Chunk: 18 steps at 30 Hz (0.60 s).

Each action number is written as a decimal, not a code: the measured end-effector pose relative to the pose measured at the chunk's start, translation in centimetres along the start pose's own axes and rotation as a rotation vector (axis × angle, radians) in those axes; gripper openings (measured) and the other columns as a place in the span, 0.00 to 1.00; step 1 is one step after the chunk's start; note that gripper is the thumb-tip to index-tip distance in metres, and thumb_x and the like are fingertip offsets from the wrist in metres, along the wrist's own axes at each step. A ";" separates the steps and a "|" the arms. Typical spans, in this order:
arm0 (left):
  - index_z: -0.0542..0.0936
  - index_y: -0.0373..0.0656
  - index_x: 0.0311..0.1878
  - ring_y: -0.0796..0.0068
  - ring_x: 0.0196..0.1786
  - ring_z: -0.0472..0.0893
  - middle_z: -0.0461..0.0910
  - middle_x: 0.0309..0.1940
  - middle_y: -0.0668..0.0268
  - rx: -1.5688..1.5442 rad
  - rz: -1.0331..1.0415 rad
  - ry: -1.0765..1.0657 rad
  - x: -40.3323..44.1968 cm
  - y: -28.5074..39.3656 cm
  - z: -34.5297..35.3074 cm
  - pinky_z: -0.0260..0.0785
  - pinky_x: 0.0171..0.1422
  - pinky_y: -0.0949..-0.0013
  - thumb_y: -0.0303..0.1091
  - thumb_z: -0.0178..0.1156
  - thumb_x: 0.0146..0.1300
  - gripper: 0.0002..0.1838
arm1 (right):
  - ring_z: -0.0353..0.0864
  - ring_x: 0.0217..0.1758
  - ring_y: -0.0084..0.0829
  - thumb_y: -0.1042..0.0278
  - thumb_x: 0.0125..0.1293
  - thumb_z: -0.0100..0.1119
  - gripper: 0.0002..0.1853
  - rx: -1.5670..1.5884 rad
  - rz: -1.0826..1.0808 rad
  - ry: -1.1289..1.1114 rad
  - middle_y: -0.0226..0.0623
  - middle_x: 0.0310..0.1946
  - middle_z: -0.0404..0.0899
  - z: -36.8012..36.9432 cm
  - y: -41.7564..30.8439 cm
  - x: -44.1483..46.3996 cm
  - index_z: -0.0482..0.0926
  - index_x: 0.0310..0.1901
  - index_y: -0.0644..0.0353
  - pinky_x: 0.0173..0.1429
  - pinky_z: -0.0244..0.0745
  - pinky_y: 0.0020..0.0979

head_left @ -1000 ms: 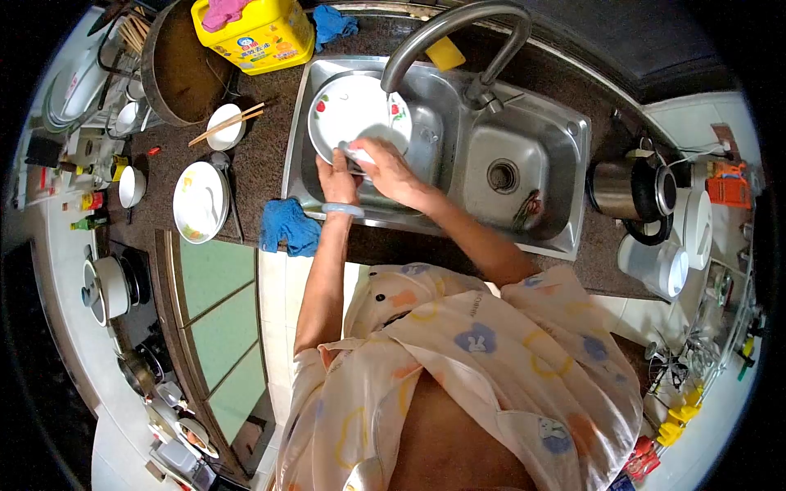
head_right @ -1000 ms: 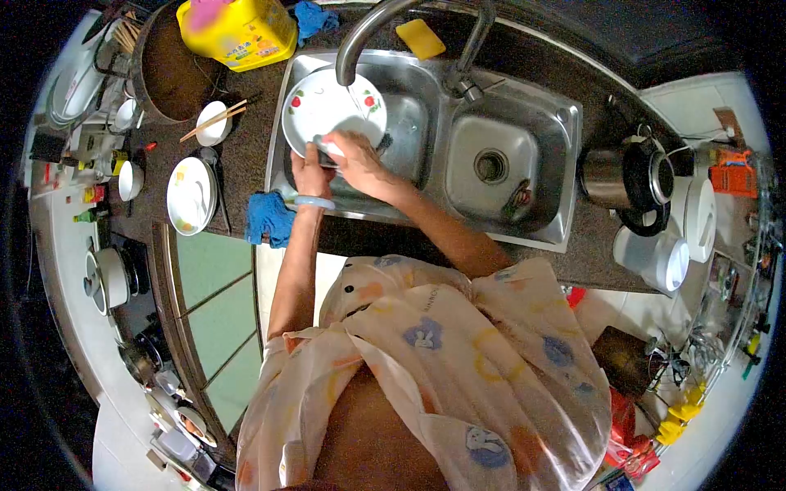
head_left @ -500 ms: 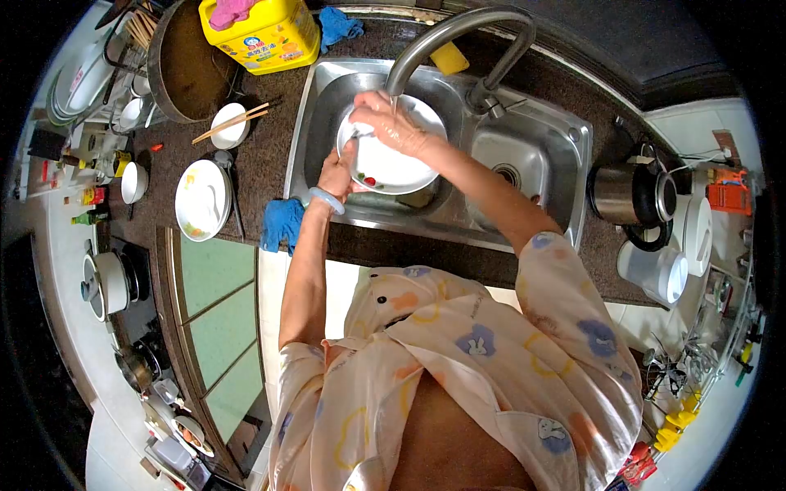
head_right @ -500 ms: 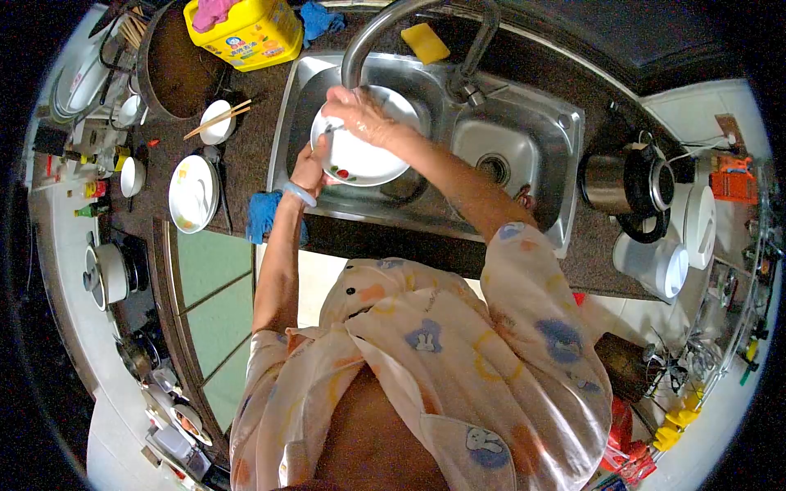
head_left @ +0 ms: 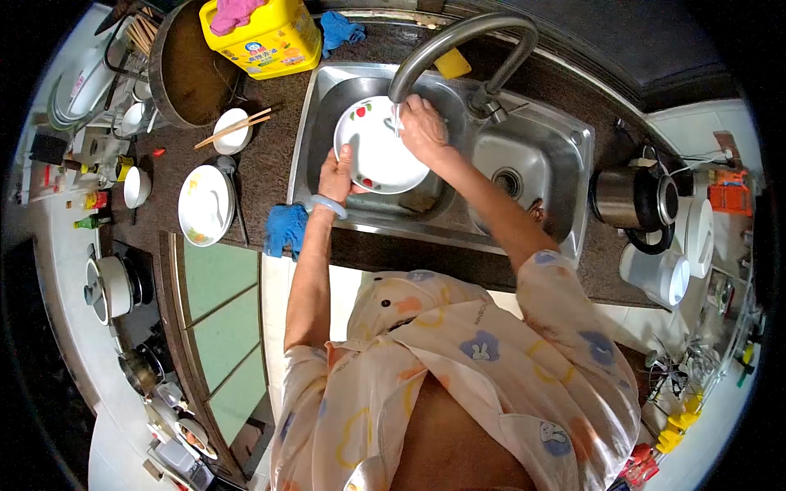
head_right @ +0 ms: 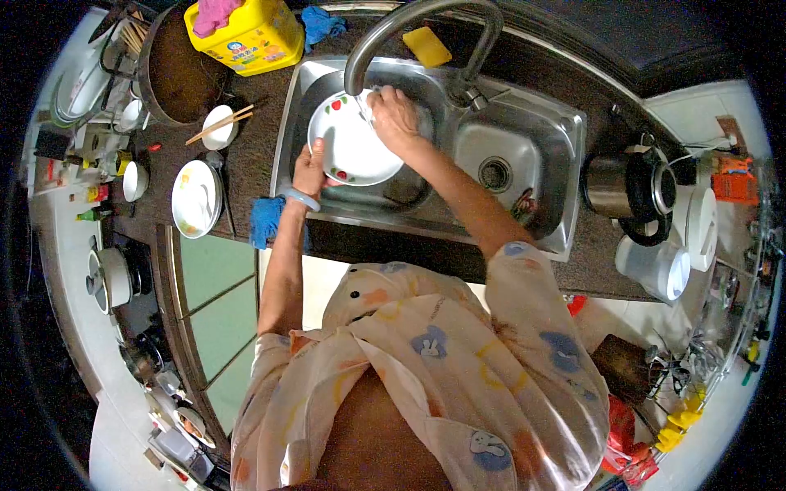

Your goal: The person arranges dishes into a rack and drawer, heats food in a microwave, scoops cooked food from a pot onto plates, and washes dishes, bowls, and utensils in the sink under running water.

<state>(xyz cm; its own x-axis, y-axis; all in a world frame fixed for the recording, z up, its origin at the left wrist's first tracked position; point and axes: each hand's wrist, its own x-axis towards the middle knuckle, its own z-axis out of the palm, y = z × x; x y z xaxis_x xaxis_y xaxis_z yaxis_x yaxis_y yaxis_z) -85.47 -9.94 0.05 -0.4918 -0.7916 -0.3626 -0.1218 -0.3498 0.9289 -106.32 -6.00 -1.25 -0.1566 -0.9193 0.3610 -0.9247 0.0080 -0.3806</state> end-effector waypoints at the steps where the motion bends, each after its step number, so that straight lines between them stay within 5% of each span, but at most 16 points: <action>1: 0.68 0.35 0.57 0.71 0.29 0.83 0.79 0.37 0.57 -0.023 -0.003 -0.004 0.4 -0.9 0.2 0.80 0.22 0.74 0.56 0.48 0.69 0.31 | 0.74 0.48 0.44 0.75 0.53 0.64 0.13 0.020 0.095 0.074 0.44 0.41 0.73 0.7 -0.8 0.8 0.76 0.42 0.57 0.49 0.72 0.41; 2: 0.69 0.35 0.56 0.72 0.28 0.83 0.79 0.37 0.58 -0.047 -0.006 -0.007 0.5 -1.2 0.7 0.79 0.21 0.74 0.56 0.47 0.69 0.30 | 0.74 0.48 0.44 0.75 0.53 0.64 0.13 0.023 0.097 0.075 0.44 0.41 0.73 1.6 -1.8 1.1 0.76 0.42 0.57 0.49 0.72 0.41; 4: 0.69 0.35 0.56 0.72 0.29 0.82 0.79 0.37 0.58 -0.083 -0.031 0.020 0.6 -1.8 1.3 0.79 0.22 0.74 0.55 0.46 0.70 0.29 | 0.75 0.46 0.44 0.74 0.58 0.60 0.12 0.527 0.218 -0.041 0.47 0.44 0.70 3.3 -4.4 1.3 0.74 0.44 0.58 0.51 0.73 0.42; 6: 0.69 0.35 0.56 0.71 0.32 0.83 0.79 0.39 0.58 -0.176 -0.065 0.055 0.9 -2.4 1.5 0.80 0.25 0.72 0.54 0.45 0.71 0.28 | 0.74 0.47 0.47 0.73 0.60 0.60 0.12 0.519 0.044 0.060 0.48 0.44 0.69 2.9 -6.9 0.1 0.73 0.46 0.58 0.52 0.74 0.42; 10: 0.70 0.36 0.55 0.69 0.33 0.82 0.78 0.41 0.57 -0.075 -0.019 0.240 1.0 -1.8 0.5 0.81 0.27 0.70 0.52 0.45 0.72 0.26 | 0.74 0.49 0.43 0.75 0.58 0.60 0.12 0.585 0.124 -0.230 0.42 0.45 0.71 1.4 -7.5 -3.8 0.75 0.44 0.57 0.54 0.69 0.41; 14: 0.71 0.34 0.55 0.73 0.26 0.81 0.80 0.31 0.60 0.165 0.161 0.270 2.4 -2.3 -3.1 0.75 0.15 0.72 0.41 0.49 0.71 0.19 | 0.71 0.52 0.38 0.74 0.56 0.63 0.09 0.299 -0.105 -0.170 0.37 0.44 0.74 -0.8 -3.2 -5.2 0.79 0.40 0.52 0.55 0.67 0.40; 16: 0.73 0.35 0.54 0.74 0.22 0.80 0.80 0.32 0.58 0.145 0.028 0.188 1.6 -0.2 -3.4 0.73 0.13 0.74 0.36 0.50 0.70 0.16 | 0.66 0.56 0.42 0.77 0.57 0.60 0.09 0.142 -0.115 -0.007 0.39 0.42 0.75 -0.5 -0.5 -3.4 0.80 0.40 0.54 0.58 0.67 0.41; 18: 0.73 0.35 0.55 0.69 0.30 0.83 0.81 0.36 0.56 0.224 -0.055 -0.004 2.0 1.6 -3.8 0.79 0.25 0.67 0.35 0.51 0.69 0.17 | 0.70 0.56 0.46 0.77 0.57 0.58 0.08 0.147 -0.032 0.046 0.47 0.46 0.74 -0.2 1.5 -0.6 0.78 0.40 0.63 0.58 0.70 0.41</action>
<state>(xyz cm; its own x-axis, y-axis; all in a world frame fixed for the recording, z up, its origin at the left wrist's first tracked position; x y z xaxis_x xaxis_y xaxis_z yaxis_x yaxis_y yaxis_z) -83.35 -14.01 0.55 -0.4824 -0.7725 -0.4130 -0.3362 -0.2721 0.9016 -107.65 -5.34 -1.89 -0.1469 -0.8993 0.4119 -0.8691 -0.0815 -0.4879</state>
